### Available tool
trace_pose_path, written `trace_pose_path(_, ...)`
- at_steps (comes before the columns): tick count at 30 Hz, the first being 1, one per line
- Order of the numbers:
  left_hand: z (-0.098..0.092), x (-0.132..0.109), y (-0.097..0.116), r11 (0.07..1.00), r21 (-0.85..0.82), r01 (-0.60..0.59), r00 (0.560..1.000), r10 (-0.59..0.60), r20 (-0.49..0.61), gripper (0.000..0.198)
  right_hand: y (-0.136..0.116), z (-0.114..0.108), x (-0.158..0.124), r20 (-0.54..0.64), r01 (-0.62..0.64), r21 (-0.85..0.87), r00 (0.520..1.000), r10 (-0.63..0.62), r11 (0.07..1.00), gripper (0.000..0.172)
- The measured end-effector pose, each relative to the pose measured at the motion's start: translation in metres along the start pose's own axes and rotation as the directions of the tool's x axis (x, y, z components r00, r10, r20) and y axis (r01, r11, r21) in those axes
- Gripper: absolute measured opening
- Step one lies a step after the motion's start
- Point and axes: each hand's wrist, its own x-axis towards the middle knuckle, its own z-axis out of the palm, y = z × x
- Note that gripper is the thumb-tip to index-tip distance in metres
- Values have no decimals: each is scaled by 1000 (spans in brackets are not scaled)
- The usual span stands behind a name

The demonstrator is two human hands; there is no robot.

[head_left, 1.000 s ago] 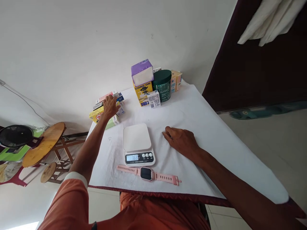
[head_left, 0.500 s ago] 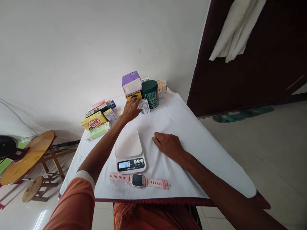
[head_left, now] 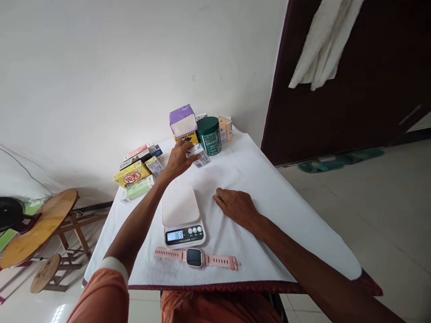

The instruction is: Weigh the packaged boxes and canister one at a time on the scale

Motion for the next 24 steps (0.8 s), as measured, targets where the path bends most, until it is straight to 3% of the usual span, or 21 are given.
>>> trace_pose_path(5,-61,-64,7,997,-61,-43,998,46,38,24,-1,-4,-1,13,-7,7,1000,6,1000,28)
trace_pose_path(9,-87,-112,13,998,-65,-16,996,22,90,22,-2,-3,-1,2,-12,-9,1000,12,1000,27)
trace_pose_path(15,-83,-148,11,999,-40,10,987,-4,162,23,-4,-1,-2,-10,-24,-16,1000,24,1000,29)
trace_pose_path(18,-79,-153,9,998,-57,27,986,-17,165,26,-3,0,-2,-15,-23,-22,1000,23,1000,30)
trace_pose_path(22,-78,-152,11,997,-83,10,987,3,159,46,-2,1,-2,-23,-19,-17,1000,18,1000,30)
trace_pose_path(24,-78,-152,13,998,-62,-4,987,13,157,45,-2,2,-2,-31,-12,-7,999,12,1000,29)
